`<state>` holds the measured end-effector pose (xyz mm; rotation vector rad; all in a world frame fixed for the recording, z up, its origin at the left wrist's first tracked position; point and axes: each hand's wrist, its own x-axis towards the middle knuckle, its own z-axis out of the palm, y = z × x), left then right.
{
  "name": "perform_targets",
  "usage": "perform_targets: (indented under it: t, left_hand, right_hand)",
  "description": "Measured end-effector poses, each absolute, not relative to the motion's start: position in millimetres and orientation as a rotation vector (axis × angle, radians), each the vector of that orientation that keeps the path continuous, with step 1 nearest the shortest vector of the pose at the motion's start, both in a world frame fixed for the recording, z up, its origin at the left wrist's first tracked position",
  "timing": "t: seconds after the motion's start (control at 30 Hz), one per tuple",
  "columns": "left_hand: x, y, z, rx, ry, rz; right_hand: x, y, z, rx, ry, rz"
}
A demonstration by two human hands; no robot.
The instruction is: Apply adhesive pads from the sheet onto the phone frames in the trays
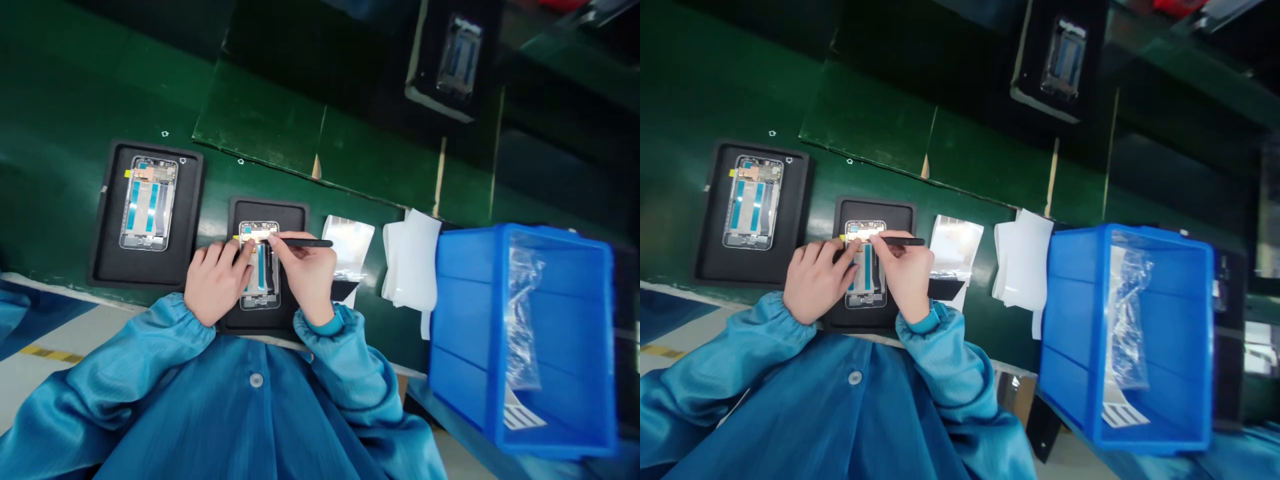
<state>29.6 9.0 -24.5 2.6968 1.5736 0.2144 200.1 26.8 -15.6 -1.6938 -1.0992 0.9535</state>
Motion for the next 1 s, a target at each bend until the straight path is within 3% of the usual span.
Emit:
perform_targets:
  t: [0.23,0.37,0.53,1.0]
  left_hand:
    - [35.1,11.0,-5.6,2.801,1.497,0.094]
    - [73.3,1.4,9.7,2.826,1.406,0.214]
    - [138.4,-23.5,-7.6,2.852,0.842,0.235]
    - [153.1,-34.7,-25.2,2.901,0.805,0.124]
  right_hand:
    - [294.9,-44.9,29.4,-1.704,-0.963,0.433]
    - [346.1,-94.6,-6.6,-1.831,-0.912,0.571]
    - [348.1,-123.6,-47.8,-1.828,-1.012,0.780]
    - [339.7,-124.8,-55.4,-1.653,-1.080,0.814]
